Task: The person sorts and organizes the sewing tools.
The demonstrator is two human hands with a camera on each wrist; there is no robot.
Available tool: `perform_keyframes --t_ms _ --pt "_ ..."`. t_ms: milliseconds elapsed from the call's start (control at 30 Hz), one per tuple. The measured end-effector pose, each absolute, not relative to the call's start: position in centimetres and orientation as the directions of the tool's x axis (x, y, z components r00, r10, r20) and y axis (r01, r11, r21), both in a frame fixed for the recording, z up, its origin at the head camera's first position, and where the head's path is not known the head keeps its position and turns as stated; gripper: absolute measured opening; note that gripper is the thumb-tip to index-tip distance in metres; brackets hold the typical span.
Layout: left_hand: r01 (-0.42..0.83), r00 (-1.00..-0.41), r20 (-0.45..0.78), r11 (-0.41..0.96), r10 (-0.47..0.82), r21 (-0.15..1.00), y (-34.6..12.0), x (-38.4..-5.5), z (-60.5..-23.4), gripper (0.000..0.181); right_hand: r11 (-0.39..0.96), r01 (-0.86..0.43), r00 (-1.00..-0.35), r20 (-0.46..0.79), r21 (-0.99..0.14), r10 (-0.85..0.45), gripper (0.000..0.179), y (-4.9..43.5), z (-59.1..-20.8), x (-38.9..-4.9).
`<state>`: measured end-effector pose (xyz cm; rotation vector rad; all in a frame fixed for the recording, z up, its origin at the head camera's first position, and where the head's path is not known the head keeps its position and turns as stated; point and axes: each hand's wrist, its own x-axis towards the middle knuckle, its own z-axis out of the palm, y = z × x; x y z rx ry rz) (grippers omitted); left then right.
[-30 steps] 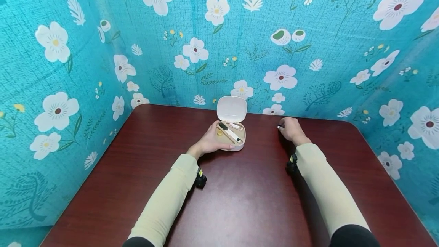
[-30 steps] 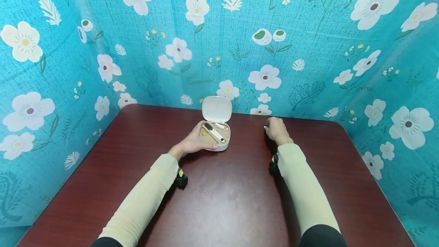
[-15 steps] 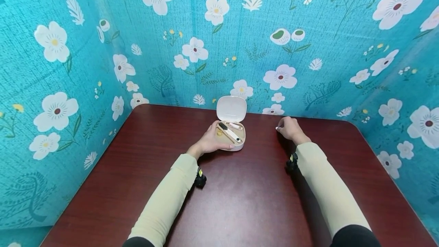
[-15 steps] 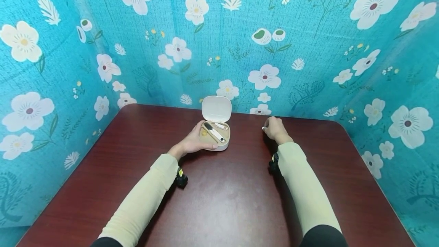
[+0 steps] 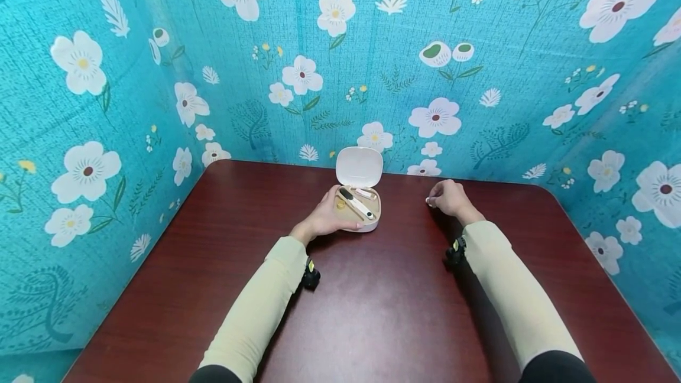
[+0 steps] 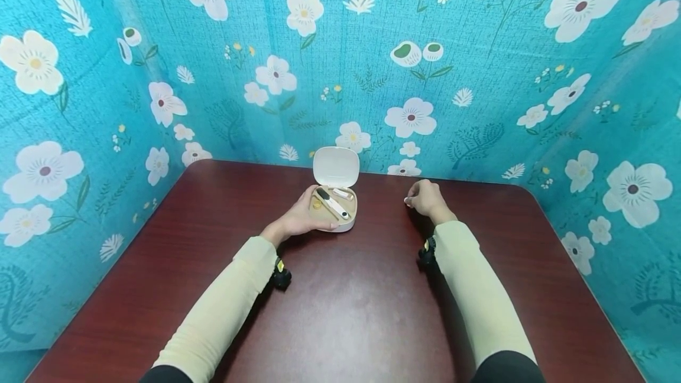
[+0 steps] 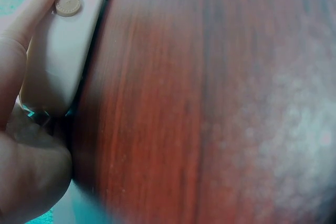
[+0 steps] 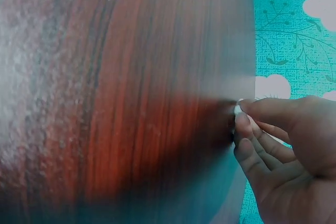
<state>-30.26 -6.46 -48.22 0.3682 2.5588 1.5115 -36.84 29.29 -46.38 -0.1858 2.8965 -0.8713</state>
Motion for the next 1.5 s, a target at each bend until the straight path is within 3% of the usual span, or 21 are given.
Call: perform_keyframes --t_ms 533,1500 --pt "0.147 -0.958 0.008 0.464 0.287 0.873 -6.4 -30.4 -48.2 0.11 0.632 -0.1 -0.97 -0.065 -0.769 -0.233 0.012 28.6 -46.1 -35.4" --pt "0.153 -0.958 0.018 0.458 0.286 0.875 -6.4 -30.6 -48.5 0.108 0.516 -0.304 -0.915 0.095 -0.801 -0.392 0.007 21.5 -43.1 -33.6"
